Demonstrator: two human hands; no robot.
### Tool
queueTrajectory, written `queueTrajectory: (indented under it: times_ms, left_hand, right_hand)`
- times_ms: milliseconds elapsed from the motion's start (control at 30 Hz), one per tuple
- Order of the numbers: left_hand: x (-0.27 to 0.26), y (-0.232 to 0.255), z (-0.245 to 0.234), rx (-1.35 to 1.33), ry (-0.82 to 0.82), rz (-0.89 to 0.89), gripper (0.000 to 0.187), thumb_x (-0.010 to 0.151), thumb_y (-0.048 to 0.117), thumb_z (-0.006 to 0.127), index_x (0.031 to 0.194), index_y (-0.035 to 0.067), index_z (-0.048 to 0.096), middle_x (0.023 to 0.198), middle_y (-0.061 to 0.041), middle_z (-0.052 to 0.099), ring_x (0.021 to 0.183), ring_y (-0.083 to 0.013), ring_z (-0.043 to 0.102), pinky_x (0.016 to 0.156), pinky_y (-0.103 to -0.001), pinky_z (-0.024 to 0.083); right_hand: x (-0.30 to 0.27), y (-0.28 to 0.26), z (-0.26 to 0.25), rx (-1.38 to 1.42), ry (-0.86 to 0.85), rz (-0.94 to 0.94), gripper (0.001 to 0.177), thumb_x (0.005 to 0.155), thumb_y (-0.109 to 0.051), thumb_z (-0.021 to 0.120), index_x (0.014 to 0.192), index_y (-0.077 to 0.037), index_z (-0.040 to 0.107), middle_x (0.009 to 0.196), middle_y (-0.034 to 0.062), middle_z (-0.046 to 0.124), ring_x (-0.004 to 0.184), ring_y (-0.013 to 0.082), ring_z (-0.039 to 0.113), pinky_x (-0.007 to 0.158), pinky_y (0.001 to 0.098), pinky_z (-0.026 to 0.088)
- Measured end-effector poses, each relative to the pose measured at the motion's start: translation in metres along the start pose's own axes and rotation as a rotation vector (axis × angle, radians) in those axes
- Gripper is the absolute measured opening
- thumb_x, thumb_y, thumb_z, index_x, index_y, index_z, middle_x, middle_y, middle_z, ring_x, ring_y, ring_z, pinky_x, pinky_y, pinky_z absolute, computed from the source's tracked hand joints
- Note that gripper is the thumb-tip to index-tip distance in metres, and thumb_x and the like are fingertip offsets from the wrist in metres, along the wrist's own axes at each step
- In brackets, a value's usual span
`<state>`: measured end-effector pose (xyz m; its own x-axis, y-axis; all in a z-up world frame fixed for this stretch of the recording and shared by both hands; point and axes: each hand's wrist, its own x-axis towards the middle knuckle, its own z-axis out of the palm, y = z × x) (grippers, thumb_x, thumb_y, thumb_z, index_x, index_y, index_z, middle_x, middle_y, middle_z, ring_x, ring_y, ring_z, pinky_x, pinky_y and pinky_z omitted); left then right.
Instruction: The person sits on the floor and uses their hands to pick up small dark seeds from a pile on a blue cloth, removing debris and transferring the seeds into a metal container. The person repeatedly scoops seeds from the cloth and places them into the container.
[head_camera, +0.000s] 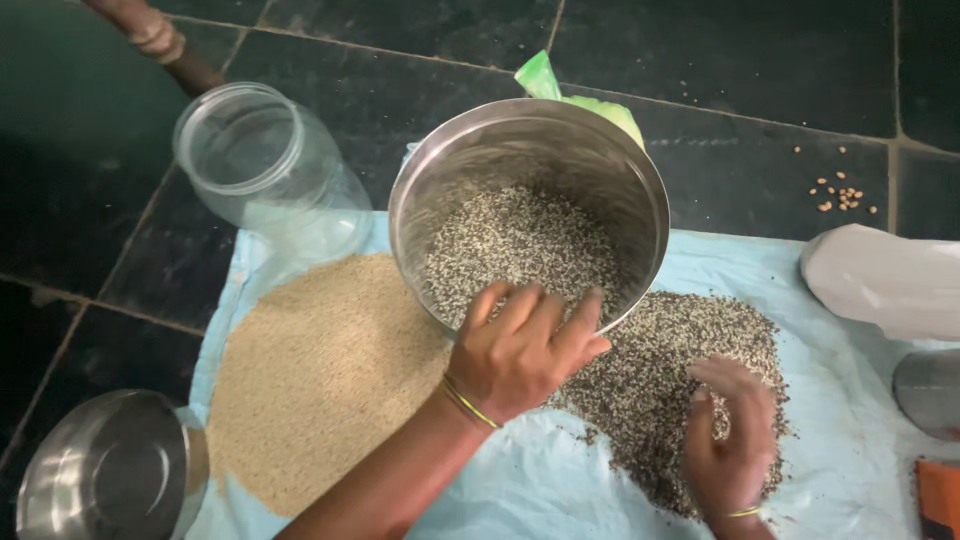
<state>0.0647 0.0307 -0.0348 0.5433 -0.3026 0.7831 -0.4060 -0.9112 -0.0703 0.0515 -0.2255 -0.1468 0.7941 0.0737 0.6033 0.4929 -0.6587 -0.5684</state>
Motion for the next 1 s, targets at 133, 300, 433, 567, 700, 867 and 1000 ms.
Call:
queueTrajectory:
  times_ms: [133,300,433,567,700,867,1000]
  left_hand:
    - [-0.010,-0.018,0.041,0.030,0.062,0.167,0.044,0.108,0.046,0.058,0.077,0.017,0.059,0.059,0.006,0.055,0.046,-0.0050,0.046,0.041,-0.023,0.033]
    - [-0.011,-0.047,0.039,-0.036,0.018,0.226,0.054,0.111,0.053,0.052,0.070,0.018,0.052,0.053,0.007,0.047,0.041,-0.0050,0.042,0.037,-0.022,0.031]
    - [0.004,-0.070,0.023,-0.052,-0.002,0.205,0.055,0.104,0.058,0.056,0.069,0.016,0.055,0.052,0.006,0.050,0.040,-0.0063,0.047,0.036,-0.024,0.035]
    - [0.023,-0.089,0.014,-0.050,-0.007,0.164,0.053,0.101,0.062,0.062,0.075,0.015,0.058,0.060,0.003,0.058,0.049,-0.0112,0.059,0.044,-0.028,0.046]
    - [0.032,-0.097,0.015,-0.013,-0.010,0.164,0.051,0.095,0.063,0.068,0.079,0.016,0.062,0.063,0.001,0.062,0.053,-0.0149,0.064,0.048,-0.033,0.050]
    - [0.050,-0.112,0.028,-0.036,-0.049,0.143,0.052,0.092,0.064,0.074,0.081,0.014,0.064,0.065,0.000,0.064,0.053,-0.0167,0.064,0.046,-0.034,0.049]
    - [0.058,-0.112,0.032,-0.068,-0.049,0.084,0.050,0.087,0.061,0.078,0.080,0.014,0.063,0.066,0.001,0.063,0.057,-0.0207,0.065,0.049,-0.037,0.049]
  right_hand:
    - [-0.021,-0.027,0.023,0.040,-0.108,0.042,0.033,0.084,0.010,0.060,0.111,-0.008,0.069,0.119,0.0100,0.070,0.124,0.0275,0.063,0.111,0.0436,0.047]
    - [-0.063,-0.058,0.070,0.171,-0.313,-0.061,0.040,0.073,0.006,0.061,0.110,-0.007,0.067,0.119,0.0137,0.066,0.127,0.0352,0.058,0.110,0.0466,0.045]
    - [-0.077,-0.053,0.114,0.076,-0.554,-0.216,0.042,0.080,0.002,0.060,0.122,-0.001,0.061,0.129,0.0175,0.059,0.134,0.0396,0.049,0.115,0.0501,0.038]
    - [-0.069,-0.026,0.166,-0.196,-0.711,-0.329,0.041,0.091,-0.009,0.049,0.129,0.003,0.057,0.135,0.0225,0.054,0.137,0.0448,0.041,0.115,0.0501,0.033]
    - [-0.050,-0.004,0.192,-0.440,-0.807,-0.392,0.047,0.093,-0.018,0.041,0.132,0.007,0.053,0.143,0.0294,0.048,0.138,0.0429,0.039,0.117,0.0511,0.027]
    - [-0.022,0.007,0.214,-0.622,-0.877,-0.374,0.052,0.093,-0.025,0.043,0.132,0.005,0.055,0.142,0.0267,0.051,0.135,0.0388,0.043,0.113,0.0528,0.029]
    - [0.006,0.010,0.217,-0.591,-0.951,-0.151,0.043,0.098,-0.028,0.042,0.128,-0.007,0.066,0.137,0.0150,0.062,0.132,0.0310,0.052,0.116,0.0498,0.034]
